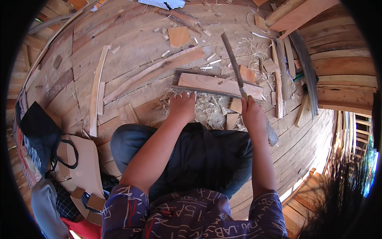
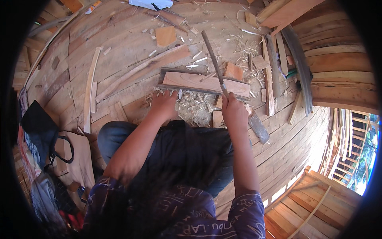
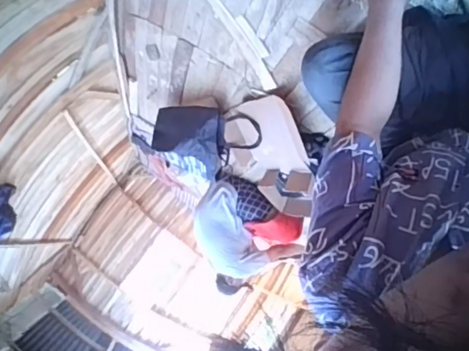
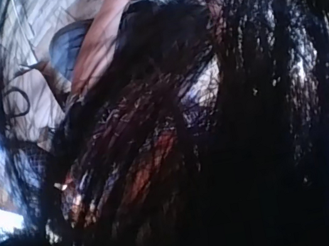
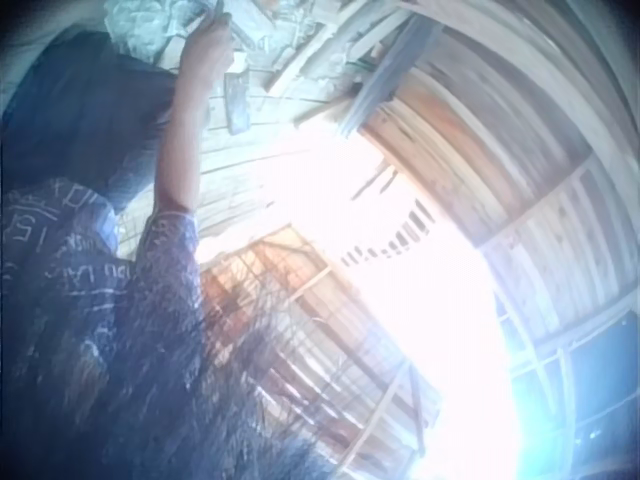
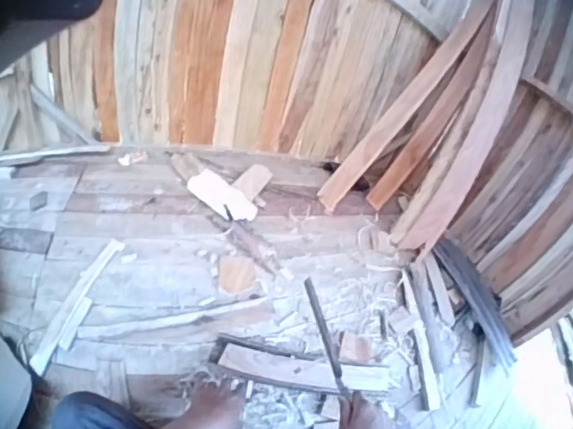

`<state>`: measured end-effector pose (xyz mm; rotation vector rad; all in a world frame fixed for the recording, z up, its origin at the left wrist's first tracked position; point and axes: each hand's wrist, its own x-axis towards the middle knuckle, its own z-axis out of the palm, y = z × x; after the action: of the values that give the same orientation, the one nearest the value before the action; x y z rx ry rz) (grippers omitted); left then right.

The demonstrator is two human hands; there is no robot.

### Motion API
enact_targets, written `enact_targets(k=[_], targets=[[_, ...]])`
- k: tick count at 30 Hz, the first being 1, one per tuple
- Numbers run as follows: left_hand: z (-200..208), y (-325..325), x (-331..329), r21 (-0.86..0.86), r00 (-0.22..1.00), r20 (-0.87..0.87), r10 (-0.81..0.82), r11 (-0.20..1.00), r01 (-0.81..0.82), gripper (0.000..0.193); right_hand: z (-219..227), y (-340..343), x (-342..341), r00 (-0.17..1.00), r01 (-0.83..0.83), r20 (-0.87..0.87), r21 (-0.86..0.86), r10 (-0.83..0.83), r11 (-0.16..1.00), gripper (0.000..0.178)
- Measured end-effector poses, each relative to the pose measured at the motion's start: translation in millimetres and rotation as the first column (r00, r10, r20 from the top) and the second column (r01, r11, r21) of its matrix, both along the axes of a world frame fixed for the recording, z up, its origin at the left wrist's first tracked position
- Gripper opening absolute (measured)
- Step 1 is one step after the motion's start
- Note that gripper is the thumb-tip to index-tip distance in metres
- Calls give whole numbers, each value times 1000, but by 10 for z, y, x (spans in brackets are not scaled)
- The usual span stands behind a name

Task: The person saws a small piece of wood with a saw while holding it against a larger wood block on the floor.

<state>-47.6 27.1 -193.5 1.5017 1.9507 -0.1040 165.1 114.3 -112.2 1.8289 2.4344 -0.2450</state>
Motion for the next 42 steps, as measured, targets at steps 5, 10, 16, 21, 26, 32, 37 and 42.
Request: enact_targets(k=[5,10,16,21,26,32,37,42], targets=[[-74,31,24,73,998,-66,5,997,0,81,-296,0,121,999,-18,38,-61,20,998,34],[-98,-1,36,200,990,-141,4,980,25,68,-325,-97,180,998,13,68,-87,-7,996,34],[51,183,232,338,998,-13,56,940,-48,69,27,-88,198,998,36,-50,-7,-36,999,35],[-265,372,454,450,990,-94,-105,882,136,57,289,-316,413,947,130,-292,-31,-133,991,34],[-539,288,713,291,991,29,-128,950,114,51,314,-704,944,832,231,-448,-255,-327,939,31],[-470,485,881,383,976,-92,-197,898,217,45,68,-984,1307,635,280,-582,-438,-507,854,27],[-708,516,877,407,937,-229,-265,848,339,28,-16,-906,1268,611,251,-601,-470,-515,846,26],[-494,500,818,640,976,-125,-179,737,217,15,2,-885,1302,599,214,-628,-472,-496,855,24]])
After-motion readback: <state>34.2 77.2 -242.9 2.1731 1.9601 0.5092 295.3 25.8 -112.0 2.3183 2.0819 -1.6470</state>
